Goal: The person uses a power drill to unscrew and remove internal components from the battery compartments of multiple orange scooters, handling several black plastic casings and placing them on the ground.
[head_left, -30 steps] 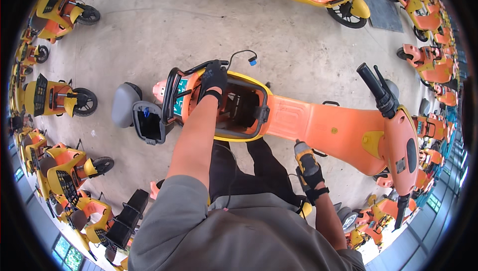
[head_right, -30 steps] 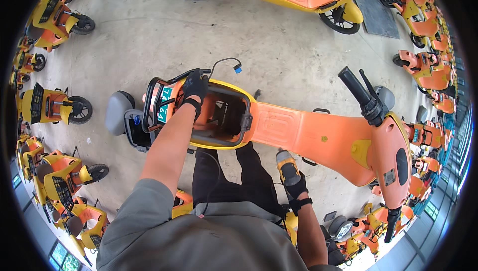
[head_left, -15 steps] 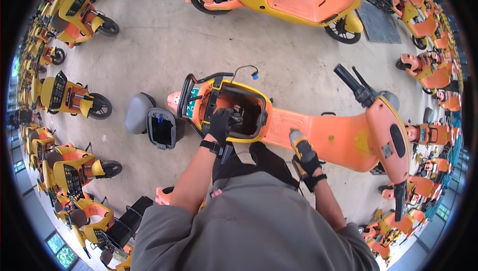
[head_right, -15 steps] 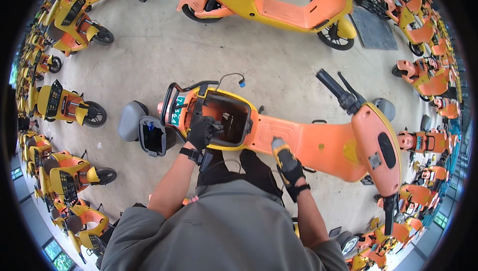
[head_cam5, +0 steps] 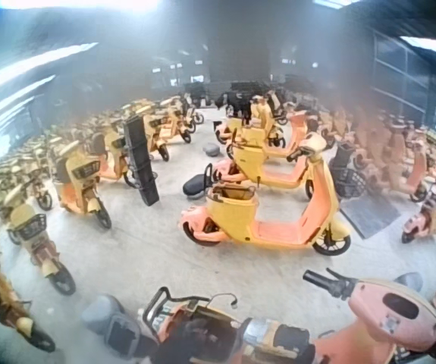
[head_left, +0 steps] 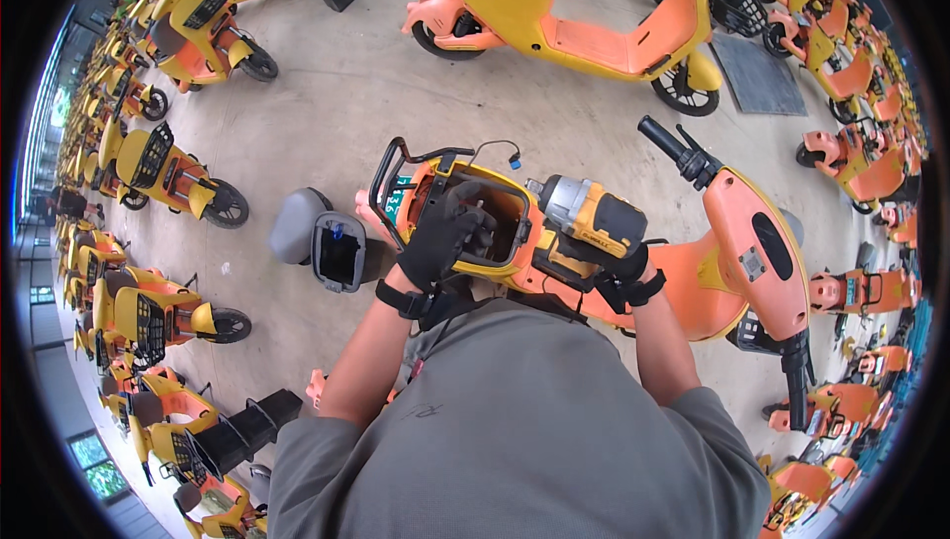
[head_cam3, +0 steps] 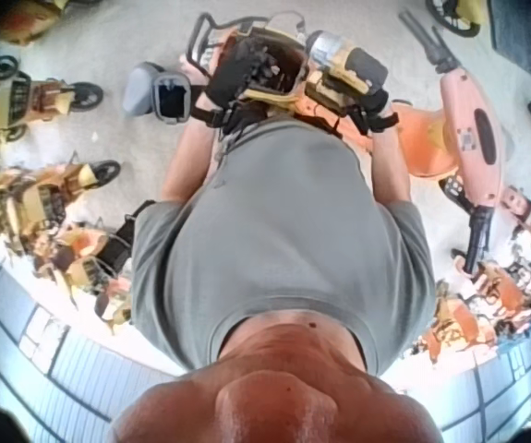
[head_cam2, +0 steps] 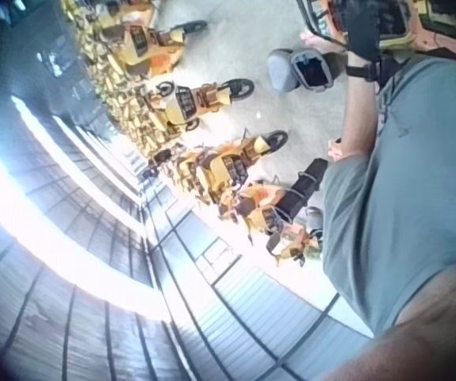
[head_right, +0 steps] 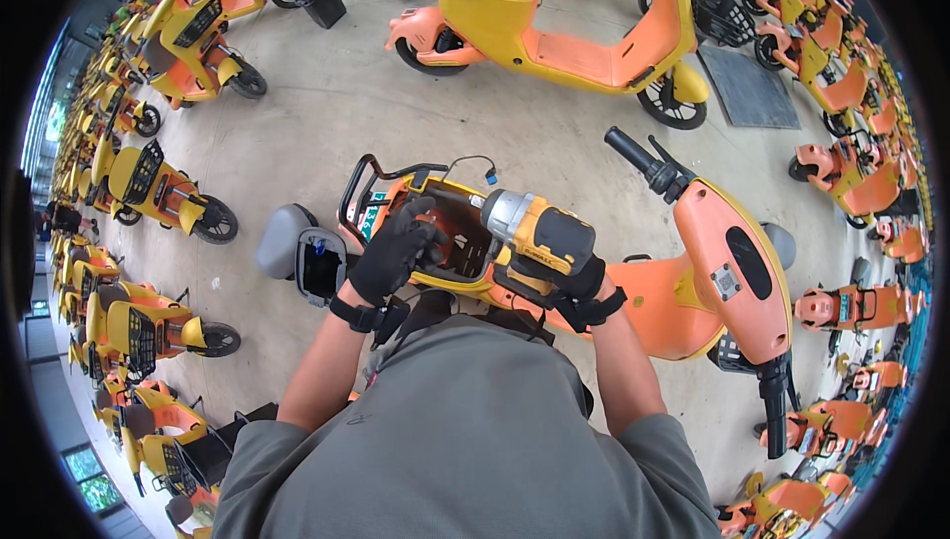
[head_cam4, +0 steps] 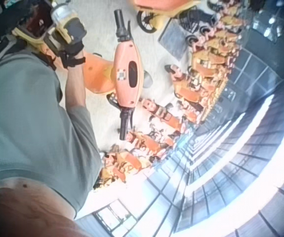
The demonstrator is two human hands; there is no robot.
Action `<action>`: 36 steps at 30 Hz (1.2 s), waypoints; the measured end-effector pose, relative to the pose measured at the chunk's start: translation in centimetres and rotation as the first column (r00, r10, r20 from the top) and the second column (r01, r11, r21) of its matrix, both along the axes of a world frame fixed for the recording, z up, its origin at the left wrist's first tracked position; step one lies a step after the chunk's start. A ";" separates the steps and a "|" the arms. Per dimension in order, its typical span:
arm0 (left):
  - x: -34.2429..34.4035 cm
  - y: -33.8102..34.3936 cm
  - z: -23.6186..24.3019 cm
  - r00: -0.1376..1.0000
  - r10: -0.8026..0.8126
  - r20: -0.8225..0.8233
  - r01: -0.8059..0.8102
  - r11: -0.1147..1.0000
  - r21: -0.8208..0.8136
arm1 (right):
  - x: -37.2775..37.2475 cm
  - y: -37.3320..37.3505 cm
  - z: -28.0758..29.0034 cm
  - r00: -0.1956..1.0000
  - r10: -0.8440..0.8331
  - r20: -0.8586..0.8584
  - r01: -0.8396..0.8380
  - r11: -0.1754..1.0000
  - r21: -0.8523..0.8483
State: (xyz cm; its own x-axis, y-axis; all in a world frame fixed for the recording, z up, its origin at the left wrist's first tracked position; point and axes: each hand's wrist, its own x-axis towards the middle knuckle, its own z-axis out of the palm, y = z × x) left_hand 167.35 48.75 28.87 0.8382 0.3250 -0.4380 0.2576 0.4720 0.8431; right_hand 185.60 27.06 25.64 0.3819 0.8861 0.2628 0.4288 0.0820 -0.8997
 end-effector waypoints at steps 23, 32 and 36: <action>0.8 -2.1 9.5 0.988 -0.132 0.080 0.114 0.973 0.199 | -1.3 -3.3 2.2 0.991 -0.037 -0.125 0.053 0.990 0.132; 1.6 -1.5 10.4 0.962 -0.263 0.068 0.215 0.891 0.399 | -0.8 -2.5 4.6 0.735 -0.077 0.673 0.019 0.996 0.093; 1.5 -1.6 10.0 0.961 -0.272 0.059 0.222 0.876 0.428 | -0.9 -2.6 5.0 0.803 -0.119 0.584 0.069 0.992 0.107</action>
State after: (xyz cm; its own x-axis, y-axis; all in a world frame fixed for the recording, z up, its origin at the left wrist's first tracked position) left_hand 168.88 47.19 38.89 0.9507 0.2314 -0.2065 0.2104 0.0081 0.9776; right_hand 184.68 24.50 30.67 0.2122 0.8212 0.5297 0.8829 0.0712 -0.4642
